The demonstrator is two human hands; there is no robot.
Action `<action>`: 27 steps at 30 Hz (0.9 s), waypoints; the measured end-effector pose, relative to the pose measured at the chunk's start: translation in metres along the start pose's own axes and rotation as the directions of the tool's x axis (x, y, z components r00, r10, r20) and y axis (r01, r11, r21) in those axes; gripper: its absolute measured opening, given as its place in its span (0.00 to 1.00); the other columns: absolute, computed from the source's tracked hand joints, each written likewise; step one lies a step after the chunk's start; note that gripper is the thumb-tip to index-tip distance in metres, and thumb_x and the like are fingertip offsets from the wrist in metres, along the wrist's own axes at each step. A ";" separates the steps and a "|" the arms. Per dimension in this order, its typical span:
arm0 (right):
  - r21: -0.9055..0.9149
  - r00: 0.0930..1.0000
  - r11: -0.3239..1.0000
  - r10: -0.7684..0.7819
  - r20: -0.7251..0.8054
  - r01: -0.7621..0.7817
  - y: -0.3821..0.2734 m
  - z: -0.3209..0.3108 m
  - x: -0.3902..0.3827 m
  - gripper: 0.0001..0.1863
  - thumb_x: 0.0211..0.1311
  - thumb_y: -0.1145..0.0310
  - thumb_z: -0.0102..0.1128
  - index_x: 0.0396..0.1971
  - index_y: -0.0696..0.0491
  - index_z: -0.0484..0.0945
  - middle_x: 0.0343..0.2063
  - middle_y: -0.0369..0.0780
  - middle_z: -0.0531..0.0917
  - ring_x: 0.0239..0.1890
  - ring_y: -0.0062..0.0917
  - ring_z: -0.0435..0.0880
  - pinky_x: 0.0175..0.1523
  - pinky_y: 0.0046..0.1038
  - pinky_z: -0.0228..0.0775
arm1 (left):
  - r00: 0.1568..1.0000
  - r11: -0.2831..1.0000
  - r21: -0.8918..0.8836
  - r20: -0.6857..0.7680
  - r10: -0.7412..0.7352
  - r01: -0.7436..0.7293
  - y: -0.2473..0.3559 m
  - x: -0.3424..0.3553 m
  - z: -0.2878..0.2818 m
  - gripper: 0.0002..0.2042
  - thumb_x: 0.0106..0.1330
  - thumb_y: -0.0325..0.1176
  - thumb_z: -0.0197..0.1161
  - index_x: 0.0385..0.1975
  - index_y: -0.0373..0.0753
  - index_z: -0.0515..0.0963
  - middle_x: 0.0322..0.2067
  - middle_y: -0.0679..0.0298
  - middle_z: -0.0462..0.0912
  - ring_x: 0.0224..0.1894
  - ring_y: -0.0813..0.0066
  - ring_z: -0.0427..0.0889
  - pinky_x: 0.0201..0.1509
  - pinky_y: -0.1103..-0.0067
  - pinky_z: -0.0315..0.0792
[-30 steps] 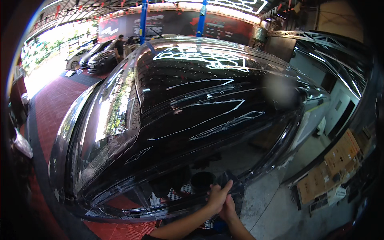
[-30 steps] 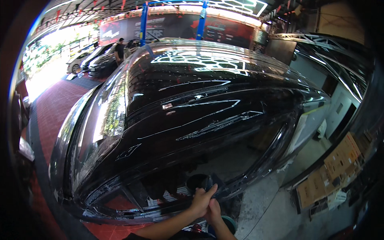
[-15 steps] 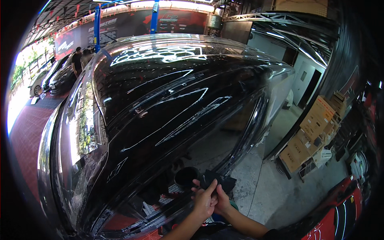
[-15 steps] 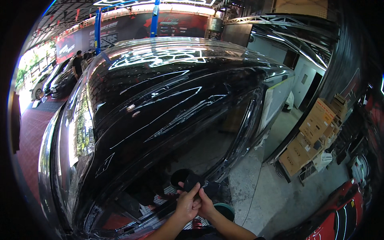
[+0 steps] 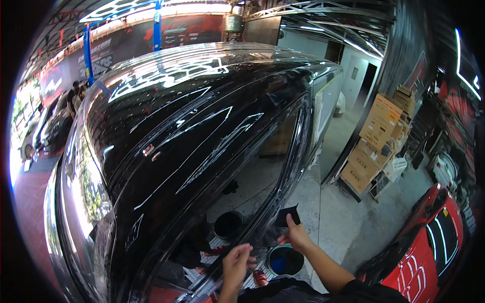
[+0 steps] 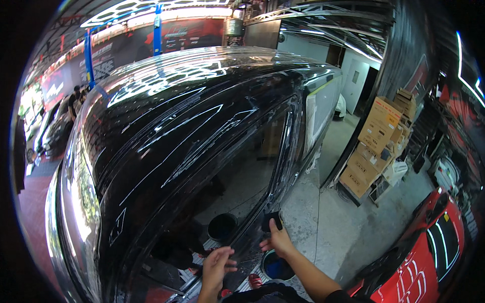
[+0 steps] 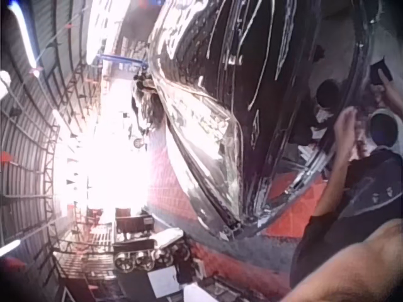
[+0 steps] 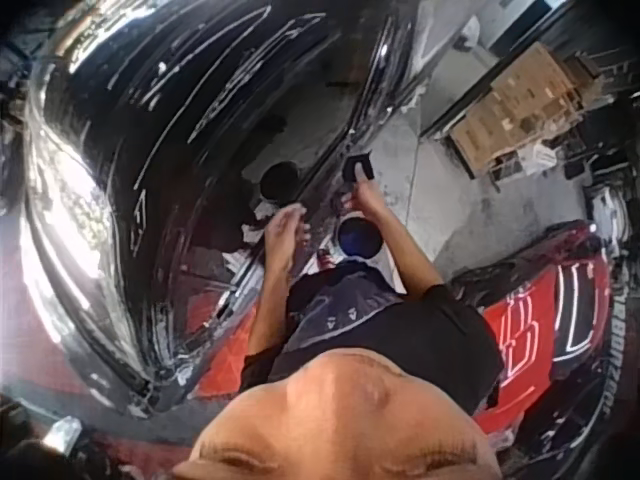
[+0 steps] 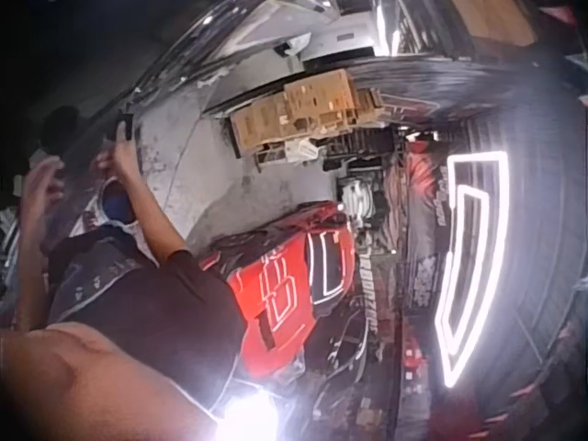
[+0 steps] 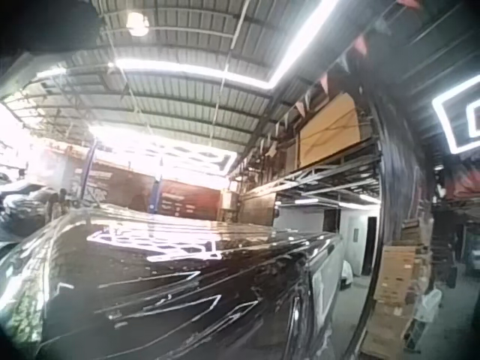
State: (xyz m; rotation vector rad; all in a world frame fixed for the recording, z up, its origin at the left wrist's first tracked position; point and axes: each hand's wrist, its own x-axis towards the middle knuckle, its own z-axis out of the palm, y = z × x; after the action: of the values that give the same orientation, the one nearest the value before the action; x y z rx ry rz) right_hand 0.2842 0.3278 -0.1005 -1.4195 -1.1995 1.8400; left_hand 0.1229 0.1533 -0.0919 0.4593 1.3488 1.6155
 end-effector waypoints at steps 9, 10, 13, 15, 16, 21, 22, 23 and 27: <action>0.186 0.973 0.957 -0.210 -0.095 0.224 -0.012 0.012 0.023 0.23 0.80 0.64 0.47 0.69 0.56 0.62 0.53 0.47 0.77 0.45 0.36 0.88 0.39 0.33 0.84 | 0.995 0.985 0.140 -0.002 0.100 -0.099 0.009 -0.012 -0.038 0.11 0.77 0.36 0.58 0.45 0.36 0.83 0.38 0.63 0.86 0.33 0.79 0.84 0.34 0.82 0.79; 0.091 0.940 0.940 -0.315 -0.130 0.328 -0.032 0.023 0.033 0.21 0.80 0.65 0.46 0.67 0.57 0.66 0.51 0.46 0.78 0.46 0.33 0.87 0.42 0.29 0.83 | 0.993 0.969 0.214 0.029 0.118 -0.121 0.024 -0.014 -0.036 0.11 0.77 0.33 0.57 0.45 0.32 0.83 0.40 0.62 0.86 0.37 0.78 0.84 0.40 0.81 0.79; -0.278 0.513 0.515 -0.854 -0.086 0.811 -0.113 0.064 0.034 0.22 0.68 0.74 0.58 0.62 0.57 0.73 0.56 0.47 0.79 0.53 0.37 0.83 0.54 0.30 0.76 | 0.948 0.857 0.408 0.088 0.305 -0.314 0.091 -0.043 -0.021 0.10 0.76 0.28 0.56 0.44 0.30 0.82 0.42 0.61 0.85 0.40 0.77 0.84 0.47 0.80 0.77; -0.437 0.076 0.095 -0.995 -0.060 0.895 -0.162 0.093 0.008 0.32 0.53 0.76 0.69 0.61 0.58 0.74 0.61 0.50 0.77 0.61 0.46 0.74 0.65 0.38 0.66 | 0.874 0.771 0.423 0.130 0.469 -0.476 0.129 -0.064 -0.012 0.09 0.76 0.24 0.54 0.43 0.29 0.82 0.45 0.57 0.84 0.42 0.72 0.84 0.48 0.79 0.76; -0.403 -0.031 -0.007 -0.998 -0.054 0.915 -0.176 0.109 -0.007 0.33 0.51 0.72 0.71 0.60 0.58 0.75 0.61 0.49 0.77 0.61 0.46 0.74 0.66 0.41 0.65 | 0.799 0.657 0.480 0.182 0.574 -0.581 0.151 -0.072 -0.003 0.10 0.76 0.23 0.53 0.42 0.28 0.82 0.44 0.54 0.84 0.41 0.71 0.84 0.47 0.78 0.77; -0.232 -0.354 -0.428 -0.885 0.302 0.873 -0.143 0.221 -0.068 0.28 0.60 0.65 0.52 0.60 0.60 0.74 0.63 0.48 0.74 0.65 0.39 0.72 0.70 0.42 0.63 | 0.107 0.105 0.740 -0.046 0.993 -0.664 0.212 -0.076 -0.005 0.15 0.74 0.32 0.54 0.30 0.27 0.81 0.30 0.52 0.84 0.32 0.65 0.83 0.40 0.72 0.79; -0.212 -0.337 -0.428 -0.871 0.358 0.879 -0.125 0.231 -0.063 0.29 0.62 0.64 0.50 0.61 0.62 0.73 0.64 0.49 0.73 0.67 0.39 0.70 0.73 0.41 0.60 | 0.144 0.177 0.774 -0.112 0.983 -0.608 0.218 -0.062 -0.024 0.16 0.74 0.36 0.57 0.33 0.27 0.82 0.28 0.52 0.84 0.31 0.65 0.83 0.41 0.70 0.78; -0.192 -0.318 -0.413 -0.865 0.389 0.890 -0.118 0.237 -0.071 0.28 0.63 0.64 0.49 0.61 0.62 0.73 0.65 0.50 0.72 0.68 0.39 0.69 0.74 0.43 0.58 | 0.008 0.227 0.902 -0.241 0.971 -0.367 0.231 -0.055 -0.012 0.18 0.75 0.39 0.56 0.34 0.27 0.83 0.30 0.51 0.85 0.32 0.62 0.84 0.42 0.68 0.78; -0.235 -0.365 -0.460 -0.861 0.353 0.856 -0.149 0.200 -0.043 0.30 0.62 0.61 0.50 0.62 0.60 0.73 0.66 0.49 0.72 0.66 0.39 0.71 0.74 0.48 0.57 | -0.023 0.129 0.991 -0.128 0.991 0.021 0.266 -0.040 -0.013 0.18 0.74 0.38 0.56 0.36 0.27 0.85 0.33 0.48 0.86 0.37 0.52 0.84 0.47 0.65 0.77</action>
State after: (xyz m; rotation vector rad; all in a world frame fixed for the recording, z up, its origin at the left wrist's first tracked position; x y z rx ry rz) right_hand 0.0928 0.2974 0.0619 0.0773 -1.8880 0.0906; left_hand 0.0206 0.1281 0.1555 0.9933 3.4812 1.8624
